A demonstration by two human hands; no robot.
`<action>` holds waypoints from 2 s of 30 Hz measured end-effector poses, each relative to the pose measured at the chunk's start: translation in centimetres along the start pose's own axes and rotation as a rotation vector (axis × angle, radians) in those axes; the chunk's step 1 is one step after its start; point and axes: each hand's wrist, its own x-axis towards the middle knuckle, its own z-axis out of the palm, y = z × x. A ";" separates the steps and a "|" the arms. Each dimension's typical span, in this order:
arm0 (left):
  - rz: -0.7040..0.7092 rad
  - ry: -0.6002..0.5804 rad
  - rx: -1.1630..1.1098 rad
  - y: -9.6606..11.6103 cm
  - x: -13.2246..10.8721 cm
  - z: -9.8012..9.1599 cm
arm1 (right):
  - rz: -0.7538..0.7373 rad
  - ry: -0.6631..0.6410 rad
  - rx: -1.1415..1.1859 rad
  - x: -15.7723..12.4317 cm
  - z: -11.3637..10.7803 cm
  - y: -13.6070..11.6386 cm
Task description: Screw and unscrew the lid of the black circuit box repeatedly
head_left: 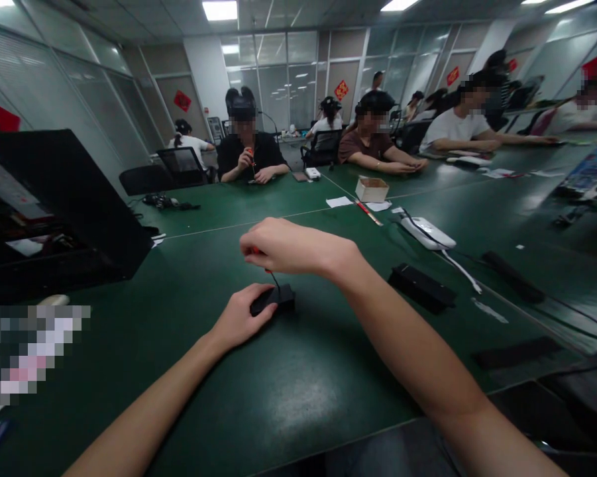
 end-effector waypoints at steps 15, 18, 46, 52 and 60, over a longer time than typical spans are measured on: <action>0.032 -0.006 -0.013 0.1 -0.2 0.1 | 0.048 -0.031 -0.034 -1.2 -0.2 0.2; 0.038 -0.007 -0.008 0.2 -0.2 -0.1 | 0.136 -0.047 -0.056 -1.3 -0.6 0.4; 0.105 0.006 0.121 -0.5 -0.3 -0.1 | 0.272 -0.320 0.037 -3.2 -3.0 2.0; 0.083 -0.017 0.155 -0.2 -0.3 -0.1 | 0.254 -0.315 0.051 -2.8 -2.6 2.4; 0.061 -0.018 0.169 -0.2 -0.4 -0.1 | 0.407 -0.310 0.014 -2.2 -1.0 3.9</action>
